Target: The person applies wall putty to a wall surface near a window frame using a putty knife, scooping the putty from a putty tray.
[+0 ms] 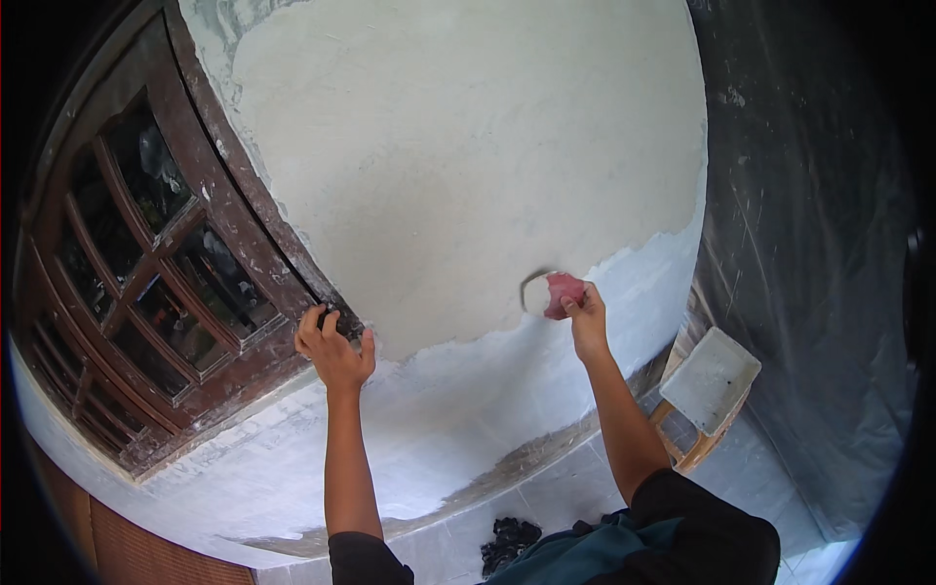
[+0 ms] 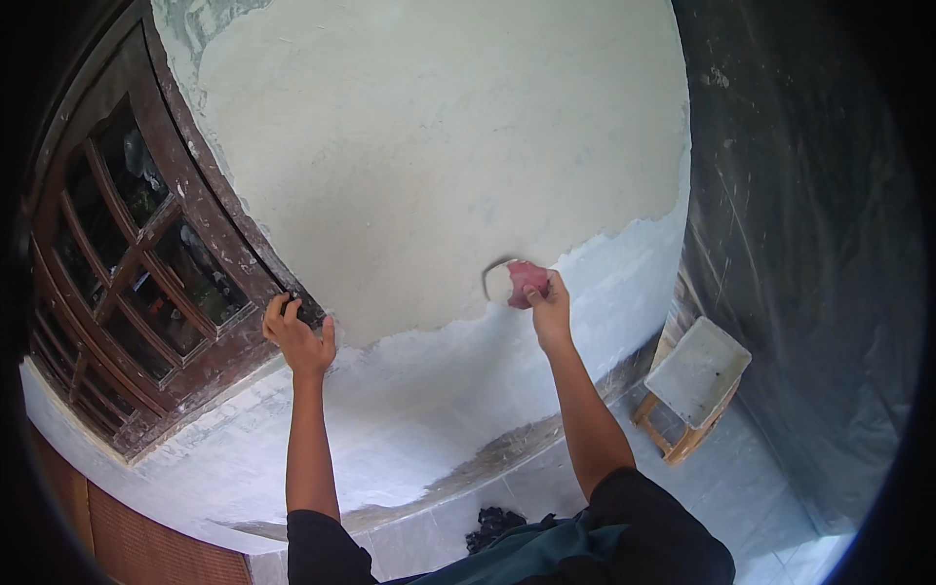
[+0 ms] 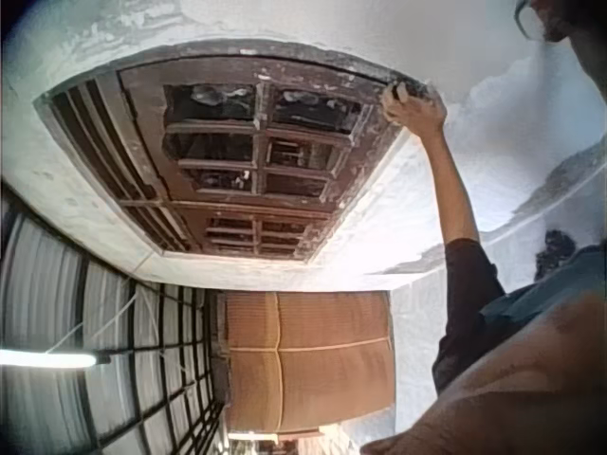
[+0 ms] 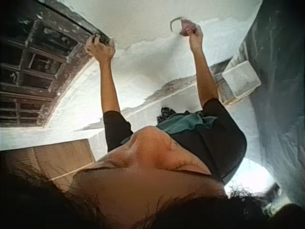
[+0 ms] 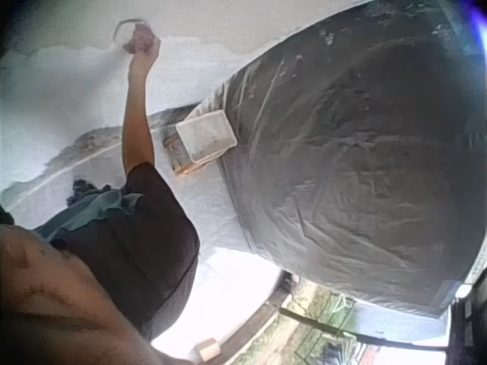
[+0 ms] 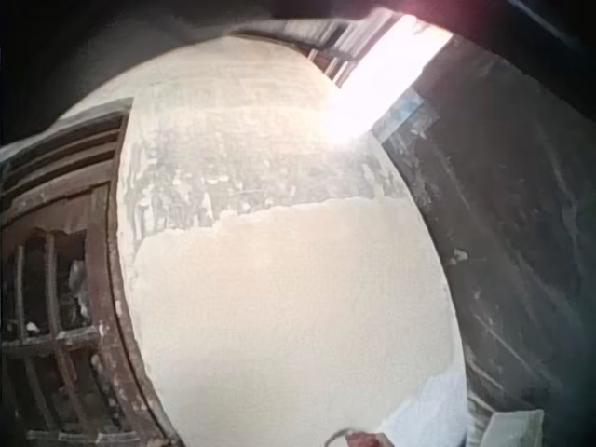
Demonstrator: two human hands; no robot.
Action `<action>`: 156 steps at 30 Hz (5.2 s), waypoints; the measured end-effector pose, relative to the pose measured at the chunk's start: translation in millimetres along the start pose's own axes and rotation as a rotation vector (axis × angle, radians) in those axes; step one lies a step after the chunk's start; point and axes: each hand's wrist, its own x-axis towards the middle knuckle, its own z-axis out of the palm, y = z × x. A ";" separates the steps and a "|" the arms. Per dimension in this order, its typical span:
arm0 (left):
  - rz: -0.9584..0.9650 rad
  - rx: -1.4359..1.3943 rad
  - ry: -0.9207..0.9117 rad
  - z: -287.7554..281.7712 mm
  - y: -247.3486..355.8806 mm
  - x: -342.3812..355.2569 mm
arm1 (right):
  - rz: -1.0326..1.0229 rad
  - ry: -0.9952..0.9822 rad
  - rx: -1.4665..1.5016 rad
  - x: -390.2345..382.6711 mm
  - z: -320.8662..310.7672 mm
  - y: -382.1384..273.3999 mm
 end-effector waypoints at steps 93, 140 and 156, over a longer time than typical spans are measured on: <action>0.011 0.001 -0.013 -3.5 1.6 -0.7 | 0.080 0.019 0.303 -5.9 -31.8 47.7; 0.005 0.001 -0.018 -3.5 0.8 -0.4 | 0.066 -0.043 0.254 -4.7 -1.1 51.7; -0.007 0.035 -0.006 -2.6 -1.4 1.1 | 0.324 0.157 0.320 -32.6 -76.4 67.4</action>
